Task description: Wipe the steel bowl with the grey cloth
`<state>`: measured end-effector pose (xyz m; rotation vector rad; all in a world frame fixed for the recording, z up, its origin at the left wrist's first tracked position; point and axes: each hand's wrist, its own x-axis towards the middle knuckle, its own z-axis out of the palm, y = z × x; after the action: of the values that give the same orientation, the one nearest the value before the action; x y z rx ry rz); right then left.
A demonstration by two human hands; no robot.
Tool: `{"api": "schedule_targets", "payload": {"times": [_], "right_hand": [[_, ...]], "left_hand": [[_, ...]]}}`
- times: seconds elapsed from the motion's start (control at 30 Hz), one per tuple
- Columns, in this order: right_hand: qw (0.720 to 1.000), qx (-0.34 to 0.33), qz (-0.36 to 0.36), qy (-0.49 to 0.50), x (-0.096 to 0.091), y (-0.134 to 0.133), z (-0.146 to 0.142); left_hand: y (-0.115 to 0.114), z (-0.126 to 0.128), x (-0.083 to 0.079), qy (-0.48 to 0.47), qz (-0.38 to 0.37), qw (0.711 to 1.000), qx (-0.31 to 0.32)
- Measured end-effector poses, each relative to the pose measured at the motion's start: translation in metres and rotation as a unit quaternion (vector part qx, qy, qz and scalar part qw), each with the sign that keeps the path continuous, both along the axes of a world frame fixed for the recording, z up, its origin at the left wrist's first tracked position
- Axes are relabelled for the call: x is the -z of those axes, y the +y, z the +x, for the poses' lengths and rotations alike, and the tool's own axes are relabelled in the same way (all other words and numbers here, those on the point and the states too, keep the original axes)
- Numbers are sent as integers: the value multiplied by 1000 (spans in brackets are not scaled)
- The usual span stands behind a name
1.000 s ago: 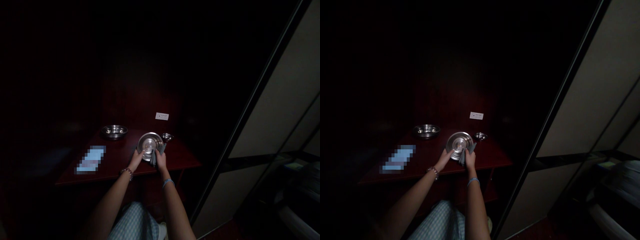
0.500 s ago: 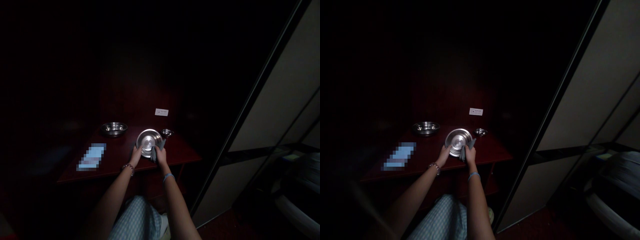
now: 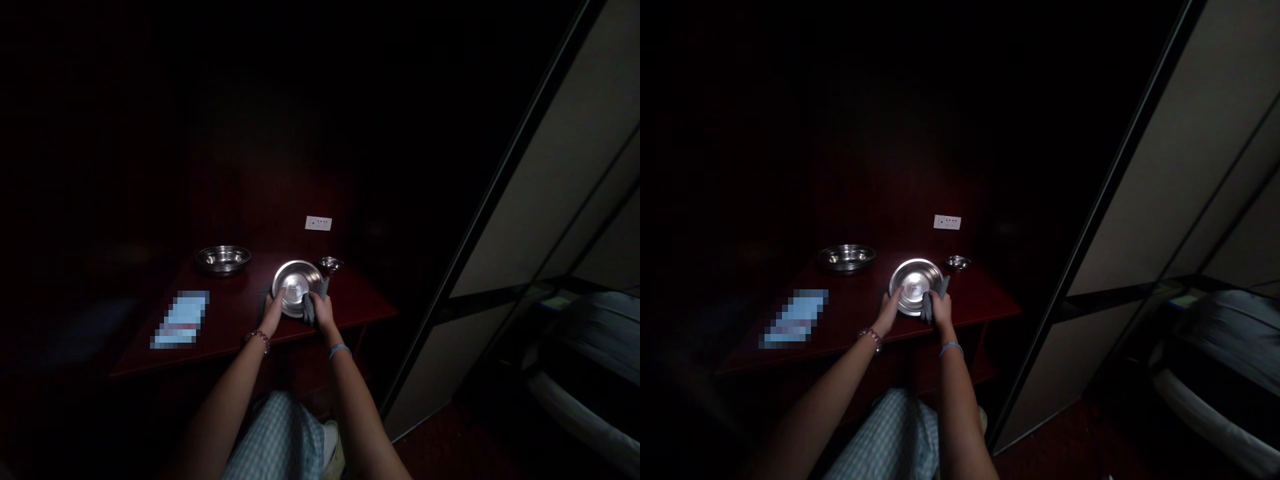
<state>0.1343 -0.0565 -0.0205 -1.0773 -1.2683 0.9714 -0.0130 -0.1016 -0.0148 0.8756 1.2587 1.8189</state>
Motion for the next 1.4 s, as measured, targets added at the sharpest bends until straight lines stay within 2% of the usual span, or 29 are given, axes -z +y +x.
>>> {"api": "schedule_targets", "payload": {"times": [0.1, 0.3, 0.57, 0.87, 1.17, 1.4], "right_hand": [[1000, 4, 7, 4, 1, 0, 2], [1000, 13, 6, 6, 2, 2, 3], [1000, 24, 0, 6, 1, 3, 2], [999, 33, 12, -27, 2, 4, 2], [999, 30, 14, -44, 3, 6, 2], [998, 35, 6, -45, 5, 8, 3]], "left_hand": [[1, 3, 0, -22, -32, 999, -6], [0, 3, 0, -17, 42, 999, 9], [-3, 4, -3, -8, 35, 999, 12], [9, 2, 7, 4, 41, 999, -10], [-3, 3, -9, 25, -4, 1000, -13], [-5, 5, -9, 37, -8, 999, -19]]}}
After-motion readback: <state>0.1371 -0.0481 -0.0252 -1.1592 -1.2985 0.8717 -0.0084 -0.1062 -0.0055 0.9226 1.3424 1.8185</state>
